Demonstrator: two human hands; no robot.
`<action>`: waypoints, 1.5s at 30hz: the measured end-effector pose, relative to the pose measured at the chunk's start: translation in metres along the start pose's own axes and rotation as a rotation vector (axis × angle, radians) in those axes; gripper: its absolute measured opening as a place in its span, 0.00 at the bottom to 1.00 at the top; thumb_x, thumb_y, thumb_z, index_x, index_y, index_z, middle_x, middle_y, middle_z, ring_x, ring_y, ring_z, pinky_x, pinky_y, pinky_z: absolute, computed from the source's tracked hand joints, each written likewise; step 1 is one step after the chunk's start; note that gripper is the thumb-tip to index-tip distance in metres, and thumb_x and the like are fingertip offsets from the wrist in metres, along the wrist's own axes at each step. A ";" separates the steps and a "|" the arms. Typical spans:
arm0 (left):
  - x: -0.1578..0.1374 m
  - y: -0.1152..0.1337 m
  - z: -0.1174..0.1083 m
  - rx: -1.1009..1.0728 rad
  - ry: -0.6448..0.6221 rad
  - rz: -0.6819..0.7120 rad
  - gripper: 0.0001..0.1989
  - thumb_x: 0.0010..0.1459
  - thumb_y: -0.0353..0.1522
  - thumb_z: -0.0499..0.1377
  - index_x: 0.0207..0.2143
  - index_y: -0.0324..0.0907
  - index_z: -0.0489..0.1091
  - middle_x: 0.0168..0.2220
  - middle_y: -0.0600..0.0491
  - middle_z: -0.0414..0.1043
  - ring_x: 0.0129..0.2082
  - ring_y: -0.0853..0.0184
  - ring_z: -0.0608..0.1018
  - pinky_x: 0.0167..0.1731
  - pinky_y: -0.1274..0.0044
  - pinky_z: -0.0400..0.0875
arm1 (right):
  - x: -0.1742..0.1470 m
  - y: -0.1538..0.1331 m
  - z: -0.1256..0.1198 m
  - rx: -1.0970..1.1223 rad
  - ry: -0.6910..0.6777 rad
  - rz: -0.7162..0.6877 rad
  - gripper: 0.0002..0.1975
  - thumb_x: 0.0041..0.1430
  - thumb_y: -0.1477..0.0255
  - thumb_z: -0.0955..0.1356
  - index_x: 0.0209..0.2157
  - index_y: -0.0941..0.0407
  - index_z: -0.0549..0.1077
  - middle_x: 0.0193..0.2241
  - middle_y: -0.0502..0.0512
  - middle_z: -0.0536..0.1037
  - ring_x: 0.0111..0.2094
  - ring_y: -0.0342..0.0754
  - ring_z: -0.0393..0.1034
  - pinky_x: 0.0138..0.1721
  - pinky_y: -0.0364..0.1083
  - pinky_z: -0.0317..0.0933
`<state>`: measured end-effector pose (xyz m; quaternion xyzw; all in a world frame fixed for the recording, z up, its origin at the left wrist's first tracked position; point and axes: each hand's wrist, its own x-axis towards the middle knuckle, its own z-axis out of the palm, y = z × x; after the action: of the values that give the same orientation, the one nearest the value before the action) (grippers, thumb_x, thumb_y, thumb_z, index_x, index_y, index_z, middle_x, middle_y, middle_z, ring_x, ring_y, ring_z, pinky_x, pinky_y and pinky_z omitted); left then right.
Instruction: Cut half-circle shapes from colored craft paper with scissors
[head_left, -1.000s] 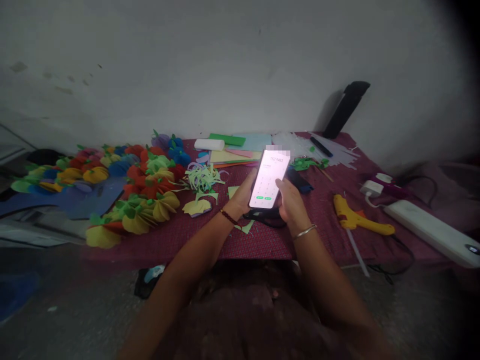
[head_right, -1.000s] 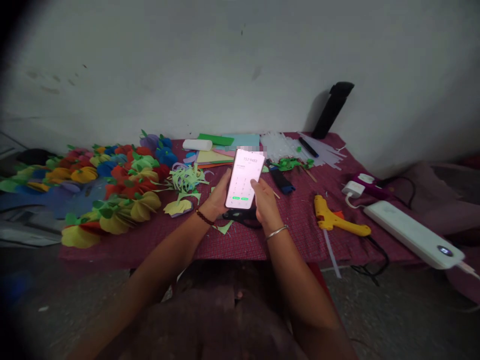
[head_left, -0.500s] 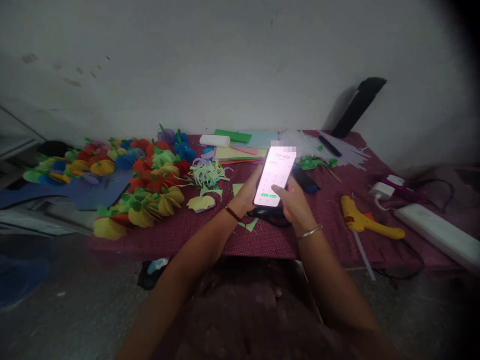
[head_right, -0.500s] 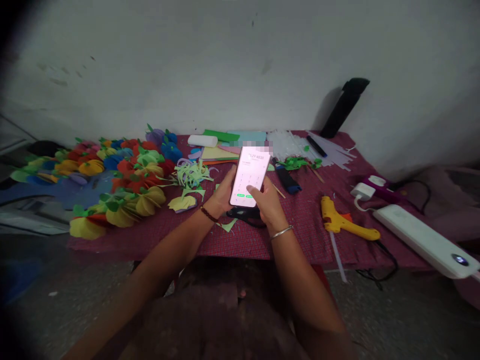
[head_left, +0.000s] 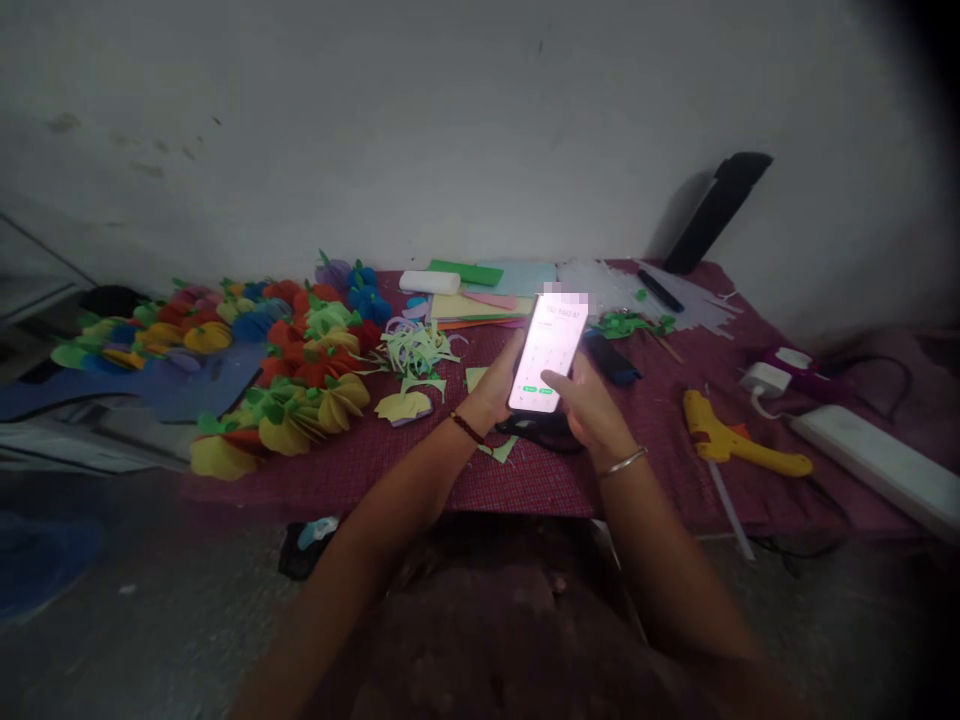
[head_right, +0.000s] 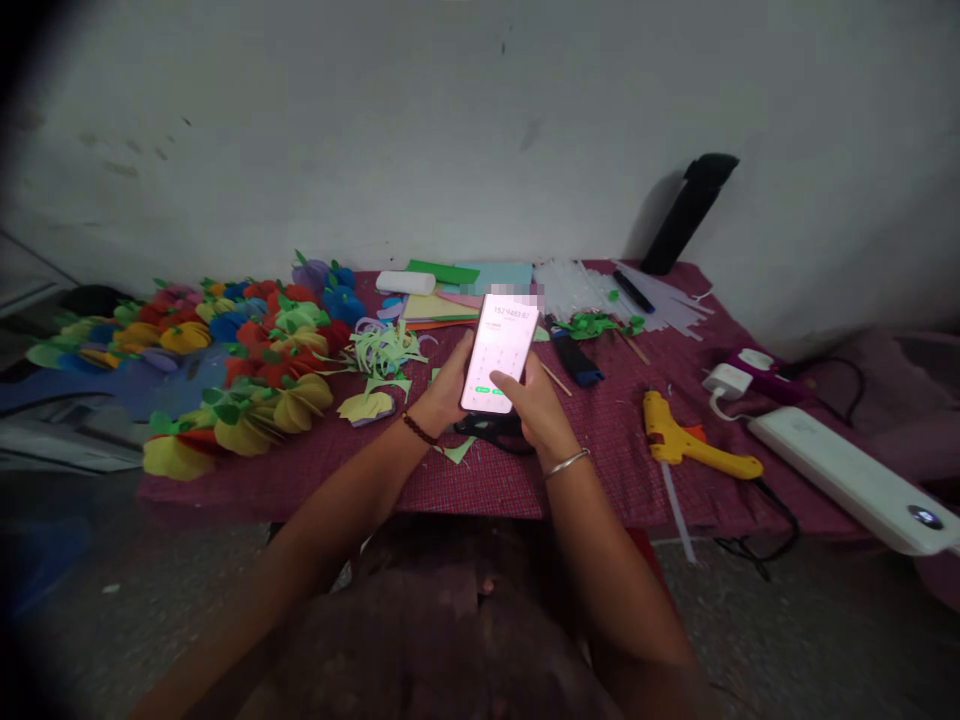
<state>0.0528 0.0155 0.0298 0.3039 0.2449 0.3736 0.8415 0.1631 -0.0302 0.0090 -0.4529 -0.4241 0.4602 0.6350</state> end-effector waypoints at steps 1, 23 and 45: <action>-0.001 0.002 0.001 -0.012 -0.011 -0.014 0.27 0.66 0.48 0.52 0.49 0.36 0.77 0.36 0.45 0.82 0.31 0.61 0.83 0.31 0.75 0.74 | 0.000 -0.001 0.000 0.012 -0.036 -0.010 0.29 0.44 0.69 0.75 0.49 0.53 0.69 0.52 0.59 0.79 0.52 0.61 0.75 0.56 0.64 0.67; -0.003 0.013 -0.007 -0.069 -0.107 -0.063 0.28 0.63 0.50 0.53 0.50 0.37 0.76 0.40 0.44 0.82 0.37 0.57 0.84 0.39 0.71 0.77 | -0.007 -0.011 0.000 0.055 -0.140 -0.019 0.27 0.50 0.67 0.68 0.54 0.50 0.71 0.57 0.53 0.77 0.61 0.59 0.68 0.58 0.62 0.66; -0.009 0.016 -0.003 -0.260 -0.159 -0.024 0.32 0.67 0.49 0.46 0.53 0.32 0.74 0.40 0.41 0.82 0.37 0.57 0.84 0.43 0.68 0.77 | -0.009 -0.014 -0.002 0.216 -0.191 -0.011 0.35 0.45 0.75 0.71 0.57 0.46 0.68 0.52 0.50 0.77 0.56 0.56 0.71 0.54 0.56 0.70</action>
<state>0.0375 0.0185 0.0404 0.2179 0.1305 0.3669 0.8949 0.1655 -0.0417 0.0215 -0.3340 -0.4331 0.5407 0.6392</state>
